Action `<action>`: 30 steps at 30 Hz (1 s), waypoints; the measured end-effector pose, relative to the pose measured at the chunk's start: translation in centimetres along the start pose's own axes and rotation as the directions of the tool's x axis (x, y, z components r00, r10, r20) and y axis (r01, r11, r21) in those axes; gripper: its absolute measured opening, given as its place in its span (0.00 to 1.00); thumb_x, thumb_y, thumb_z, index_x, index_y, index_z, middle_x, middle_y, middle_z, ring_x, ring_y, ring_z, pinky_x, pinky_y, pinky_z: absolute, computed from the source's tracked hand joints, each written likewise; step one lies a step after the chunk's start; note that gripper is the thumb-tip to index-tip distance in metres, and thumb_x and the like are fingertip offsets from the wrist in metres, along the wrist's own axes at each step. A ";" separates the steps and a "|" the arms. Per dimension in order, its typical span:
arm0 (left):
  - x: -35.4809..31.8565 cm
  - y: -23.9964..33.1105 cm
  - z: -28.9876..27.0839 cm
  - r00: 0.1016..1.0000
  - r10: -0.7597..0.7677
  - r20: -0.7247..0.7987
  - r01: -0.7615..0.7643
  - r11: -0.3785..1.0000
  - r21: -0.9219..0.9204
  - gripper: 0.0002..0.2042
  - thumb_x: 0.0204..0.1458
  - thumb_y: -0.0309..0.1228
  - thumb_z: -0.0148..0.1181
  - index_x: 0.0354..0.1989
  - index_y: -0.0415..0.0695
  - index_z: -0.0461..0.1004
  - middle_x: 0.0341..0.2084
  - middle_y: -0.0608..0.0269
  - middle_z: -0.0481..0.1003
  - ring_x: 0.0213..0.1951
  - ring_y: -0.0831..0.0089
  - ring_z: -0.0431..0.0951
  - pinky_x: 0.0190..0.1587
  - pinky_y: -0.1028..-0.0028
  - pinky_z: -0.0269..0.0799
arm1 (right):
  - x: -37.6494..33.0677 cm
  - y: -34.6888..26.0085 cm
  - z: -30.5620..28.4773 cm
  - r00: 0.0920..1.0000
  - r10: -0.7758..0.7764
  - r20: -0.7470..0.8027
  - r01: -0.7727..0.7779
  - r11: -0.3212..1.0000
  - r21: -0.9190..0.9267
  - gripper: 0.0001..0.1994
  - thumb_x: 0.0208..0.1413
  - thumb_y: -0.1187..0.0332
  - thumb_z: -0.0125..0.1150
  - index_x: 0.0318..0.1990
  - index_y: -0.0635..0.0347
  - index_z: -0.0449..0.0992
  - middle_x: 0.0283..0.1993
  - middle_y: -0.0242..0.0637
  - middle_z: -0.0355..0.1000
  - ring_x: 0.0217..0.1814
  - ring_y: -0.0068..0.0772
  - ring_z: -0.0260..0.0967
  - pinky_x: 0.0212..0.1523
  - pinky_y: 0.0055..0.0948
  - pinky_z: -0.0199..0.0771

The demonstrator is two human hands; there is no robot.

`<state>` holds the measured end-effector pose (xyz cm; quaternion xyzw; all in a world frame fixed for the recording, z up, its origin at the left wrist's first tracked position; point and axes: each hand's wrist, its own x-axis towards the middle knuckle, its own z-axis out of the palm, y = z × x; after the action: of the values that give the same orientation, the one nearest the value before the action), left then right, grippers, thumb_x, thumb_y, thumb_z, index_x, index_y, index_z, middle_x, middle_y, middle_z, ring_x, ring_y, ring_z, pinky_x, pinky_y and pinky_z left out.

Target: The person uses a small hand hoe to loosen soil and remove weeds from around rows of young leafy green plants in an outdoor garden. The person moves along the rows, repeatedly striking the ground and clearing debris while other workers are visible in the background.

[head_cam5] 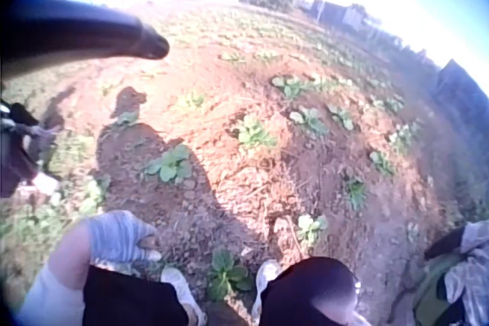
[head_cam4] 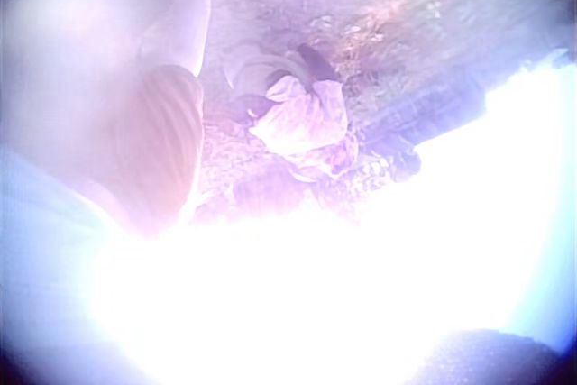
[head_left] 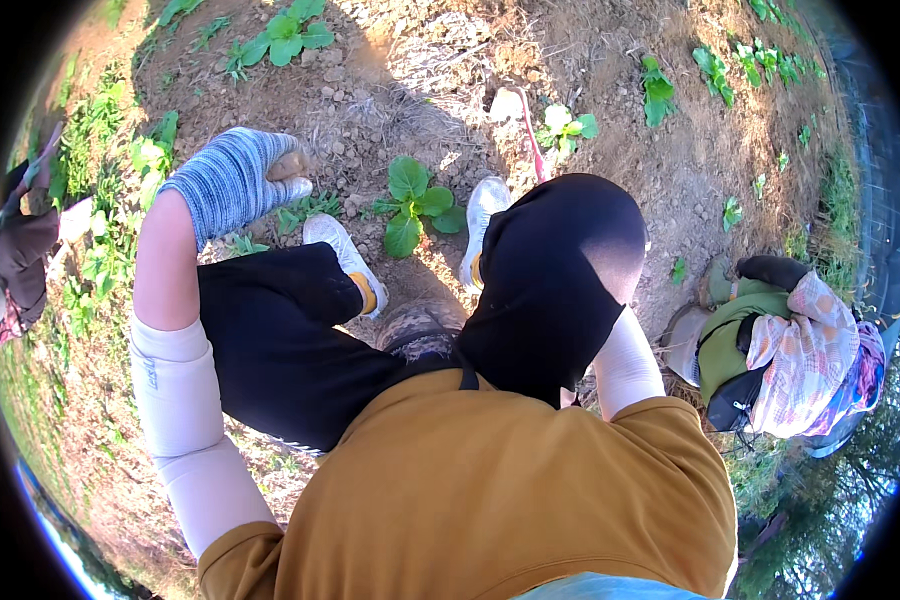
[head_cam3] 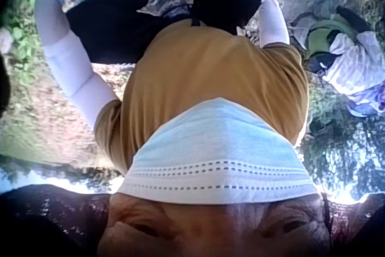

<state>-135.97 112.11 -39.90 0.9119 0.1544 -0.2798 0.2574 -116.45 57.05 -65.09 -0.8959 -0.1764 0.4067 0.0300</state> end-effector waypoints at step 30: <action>4.5 -3.7 1.0 0.985 0.168 0.036 -0.172 0.952 0.253 0.17 0.48 0.42 0.56 0.38 0.41 0.72 0.31 0.51 0.74 0.37 0.55 0.74 0.40 0.65 0.69 | 1.8 -10.6 -18.2 0.920 0.298 0.254 -0.356 0.906 0.230 0.27 0.54 0.41 0.44 0.26 0.60 0.66 0.12 0.29 0.58 0.05 0.25 0.53 0.06 0.30 0.58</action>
<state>-134.47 115.22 -44.70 0.9454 0.0361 -0.2804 0.1620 -104.92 69.19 -52.15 -0.8514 0.0322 0.5196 0.0645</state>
